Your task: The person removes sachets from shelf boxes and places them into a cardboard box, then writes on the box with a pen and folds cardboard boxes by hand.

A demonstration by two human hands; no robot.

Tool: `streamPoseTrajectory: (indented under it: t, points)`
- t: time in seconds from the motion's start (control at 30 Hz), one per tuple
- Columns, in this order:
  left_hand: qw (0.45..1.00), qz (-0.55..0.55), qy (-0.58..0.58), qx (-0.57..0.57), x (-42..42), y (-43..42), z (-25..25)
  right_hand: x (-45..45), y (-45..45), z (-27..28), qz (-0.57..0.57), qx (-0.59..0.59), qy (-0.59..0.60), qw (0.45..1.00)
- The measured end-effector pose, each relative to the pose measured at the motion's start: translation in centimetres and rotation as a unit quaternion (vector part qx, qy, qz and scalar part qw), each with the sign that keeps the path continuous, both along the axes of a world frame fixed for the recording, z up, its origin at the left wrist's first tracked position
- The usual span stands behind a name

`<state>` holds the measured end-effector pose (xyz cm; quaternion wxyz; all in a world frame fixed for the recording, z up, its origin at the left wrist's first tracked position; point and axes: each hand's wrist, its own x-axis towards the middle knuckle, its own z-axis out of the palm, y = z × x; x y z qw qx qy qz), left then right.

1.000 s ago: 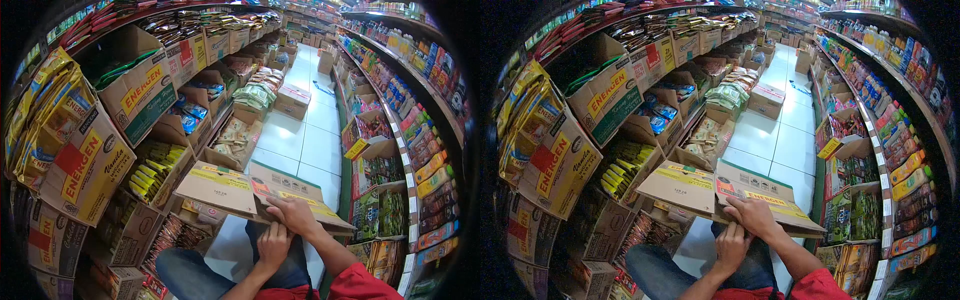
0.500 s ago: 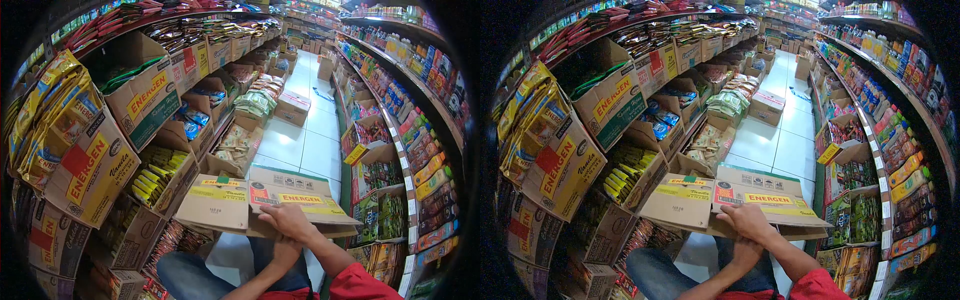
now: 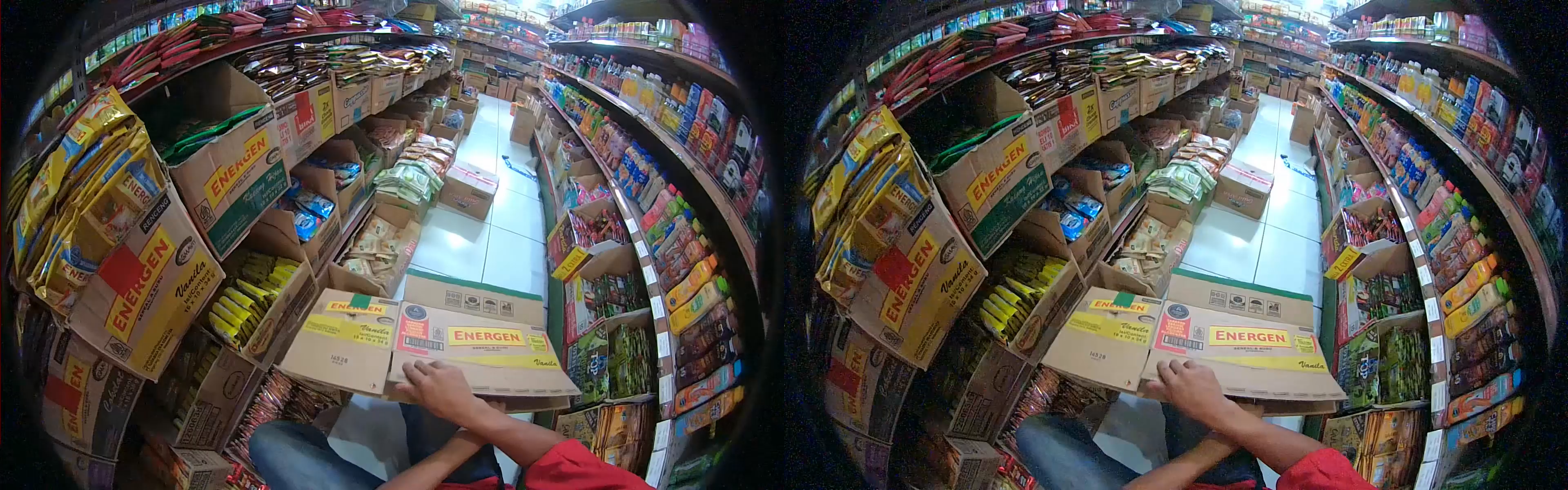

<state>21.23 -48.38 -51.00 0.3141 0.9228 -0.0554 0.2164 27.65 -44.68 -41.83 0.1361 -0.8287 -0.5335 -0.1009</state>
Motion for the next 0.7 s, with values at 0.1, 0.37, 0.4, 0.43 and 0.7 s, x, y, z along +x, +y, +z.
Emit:
streamPoseTrajectory:
  t: [0.1,0.37,0.4,0.43,0.7]
  points:
    - [1.0,-0.013,0.003,0.004,-0.3,0.0,-0.3,-0.9,0.0,-0.8,-0.008,-0.061,0.014,0.998]
    - [0.998,-0.066,0.0,0.005,-0.3,0.3,-0.4,-2.7,-0.5,-1.8,0.008,-0.163,-0.018,0.986]
    - [0.997,-0.074,0.004,0.005,-0.3,0.6,-0.5,-2.8,-0.5,-1.9,0.011,-0.183,-0.043,0.982]
    - [0.997,-0.081,0.006,0.003,-0.3,0.8,-0.5,-2.8,-0.4,-2.5,0.032,-0.184,-0.044,0.982]
    - [0.997,-0.072,0.011,-0.006,-1.2,1.7,-1.3,-1.6,2.4,-3.0,-0.038,-0.254,0.106,0.961]
